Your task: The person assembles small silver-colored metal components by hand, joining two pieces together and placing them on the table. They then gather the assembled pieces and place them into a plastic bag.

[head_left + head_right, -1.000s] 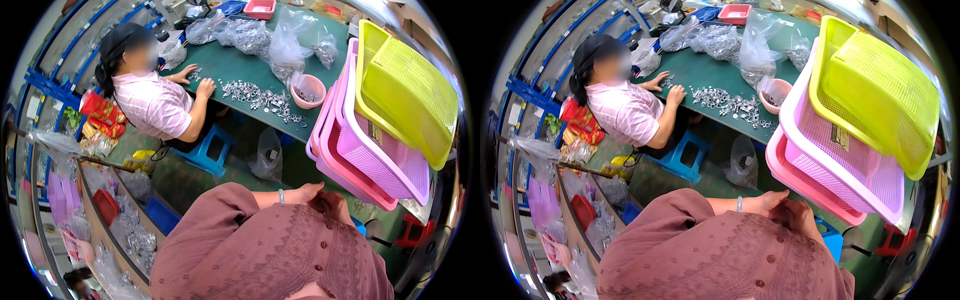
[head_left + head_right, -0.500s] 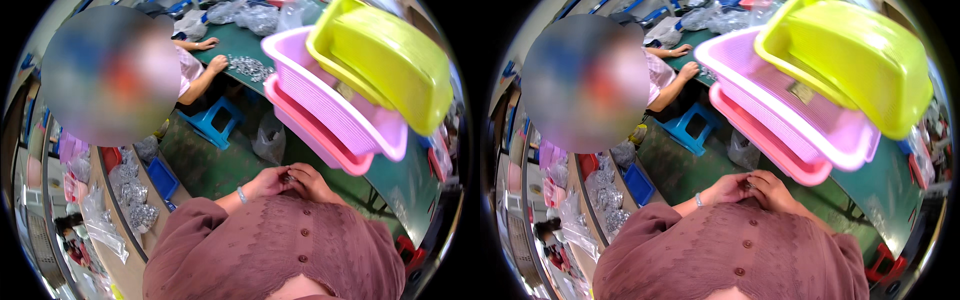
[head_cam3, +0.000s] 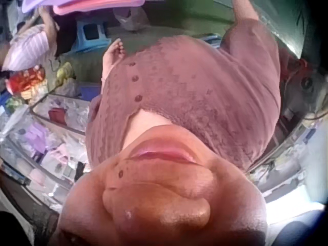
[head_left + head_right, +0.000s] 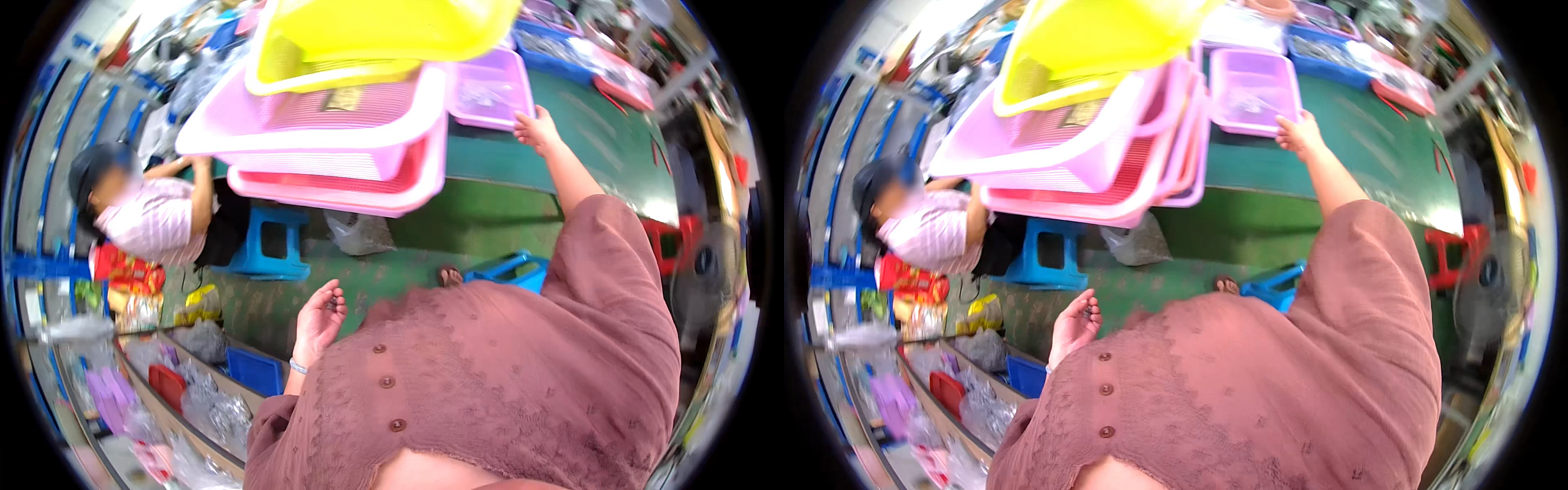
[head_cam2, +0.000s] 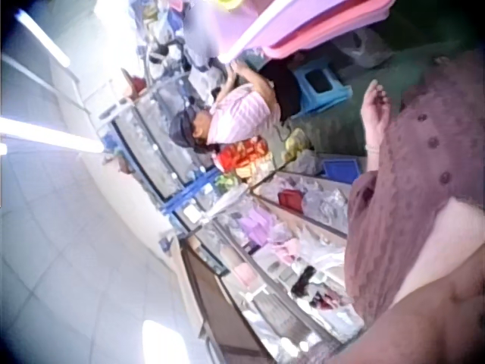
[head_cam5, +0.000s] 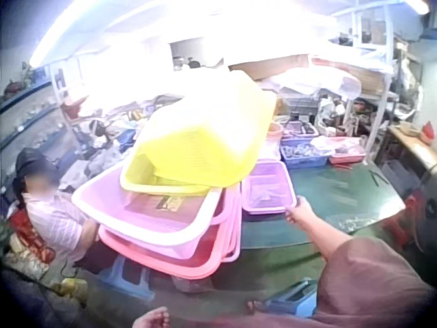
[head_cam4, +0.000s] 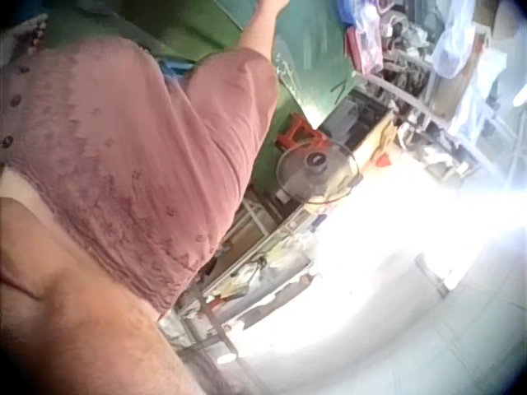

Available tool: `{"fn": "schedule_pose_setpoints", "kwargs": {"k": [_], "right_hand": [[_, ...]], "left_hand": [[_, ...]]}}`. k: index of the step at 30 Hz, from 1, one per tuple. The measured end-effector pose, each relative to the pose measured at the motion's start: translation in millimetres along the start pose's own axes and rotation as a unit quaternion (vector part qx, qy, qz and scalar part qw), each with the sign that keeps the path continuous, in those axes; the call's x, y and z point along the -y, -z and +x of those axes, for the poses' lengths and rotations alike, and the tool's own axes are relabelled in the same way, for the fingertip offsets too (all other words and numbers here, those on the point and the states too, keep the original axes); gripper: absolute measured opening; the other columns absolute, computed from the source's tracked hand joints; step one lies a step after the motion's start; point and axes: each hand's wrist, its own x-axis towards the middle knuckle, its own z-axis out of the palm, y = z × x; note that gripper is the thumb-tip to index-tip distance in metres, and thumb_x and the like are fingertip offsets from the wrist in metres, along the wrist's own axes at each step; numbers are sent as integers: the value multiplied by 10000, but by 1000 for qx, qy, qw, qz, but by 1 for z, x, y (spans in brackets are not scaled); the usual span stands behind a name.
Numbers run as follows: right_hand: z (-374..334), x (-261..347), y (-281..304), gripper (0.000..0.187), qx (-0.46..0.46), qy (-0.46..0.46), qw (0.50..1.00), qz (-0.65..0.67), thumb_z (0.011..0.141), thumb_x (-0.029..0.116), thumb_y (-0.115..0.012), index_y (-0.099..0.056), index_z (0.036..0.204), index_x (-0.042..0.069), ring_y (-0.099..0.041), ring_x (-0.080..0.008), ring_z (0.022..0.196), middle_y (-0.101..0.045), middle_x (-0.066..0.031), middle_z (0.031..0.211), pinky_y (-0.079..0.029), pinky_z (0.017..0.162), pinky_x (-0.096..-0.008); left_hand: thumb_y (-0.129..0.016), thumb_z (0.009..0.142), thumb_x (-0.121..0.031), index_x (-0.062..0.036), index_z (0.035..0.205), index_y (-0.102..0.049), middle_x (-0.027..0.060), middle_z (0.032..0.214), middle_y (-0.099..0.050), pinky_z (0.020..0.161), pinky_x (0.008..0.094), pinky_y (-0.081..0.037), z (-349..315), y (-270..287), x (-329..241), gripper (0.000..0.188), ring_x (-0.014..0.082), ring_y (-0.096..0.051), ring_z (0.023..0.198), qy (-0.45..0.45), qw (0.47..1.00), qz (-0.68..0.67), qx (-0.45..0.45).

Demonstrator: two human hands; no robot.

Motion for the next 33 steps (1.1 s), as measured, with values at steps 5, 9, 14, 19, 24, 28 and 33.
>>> {"fn": "schedule_pose_setpoints", "kwargs": {"k": [5, 9, 14, 19, 24, 28, 33], "right_hand": [[102, -13, -21, 540, 72, -109, 988, 86, 834, 259, -600, -318, 1279, 141, -566, -254, 781, -534, -184, 993, -500, 591, -338], [173, -31, -6, 235, -10, 31, 999, -22, 852, 178, -541, -533, 928, -44, -571, -177, 571, -575, -120, 701, -501, 535, -274], [133, 44, -32, 192, -42, 260, 951, -163, 839, 186, -560, -599, 800, 3, -539, -105, 526, -591, -54, 642, -420, 475, -226], [14, 88, 7, 246, -32, 419, 864, -277, 840, 161, -519, -492, 669, -13, -430, -87, 533, -459, -27, 566, -367, 502, -247], [-120, 54, 8, 147, 57, 362, 890, -271, 796, 33, -549, -489, 664, 6, -405, -59, 565, -441, 38, 598, -342, 492, -227], [-205, 10, -62, 102, 212, 302, 837, -405, 721, 39, -547, -496, 645, -9, -418, -100, 547, -448, -55, 568, -357, 493, -265], [-262, -4, -181, 103, 383, 353, 772, -364, 741, 26, -561, -516, 663, -24, -467, -164, 555, -475, -99, 615, -398, 526, -278]], "left_hand": [[-526, 848, -104, 12, 1008, -561, 78, 825, -577, 629, 259, -448, -29, -8, 14, 201, 157, -529, 718, -22, 999, -22, -37], [-510, 861, -111, 9, 1018, -559, 62, 837, -576, 635, 262, -450, -46, 5, 25, 203, 147, -527, 726, -60, 995, -47, -70], [-496, 867, -107, 7, 1026, -553, 62, 832, -573, 631, 263, -449, -52, 19, 33, 205, 145, -525, 725, -97, 988, -94, -78], [-468, 874, -92, 0, 1035, -543, 62, 812, -569, 597, 269, -455, -36, 31, 18, 200, 151, -529, 696, -65, 991, -108, -50], [-461, 870, -70, 4, 1040, -535, 76, 846, -586, 620, 277, -480, -20, 59, -25, 200, 173, -565, 726, -79, 994, -76, 16], [-455, 858, -36, 9, 1048, -529, 101, 865, -591, 656, 277, -496, -4, 80, -42, 208, 187, -576, 751, -74, 995, -51, 39], [-456, 853, -26, 12, 1058, -522, 100, 891, -578, 672, 265, -483, -8, 127, -29, 218, 179, -558, 775, -26, 995, -92, 29]]}}
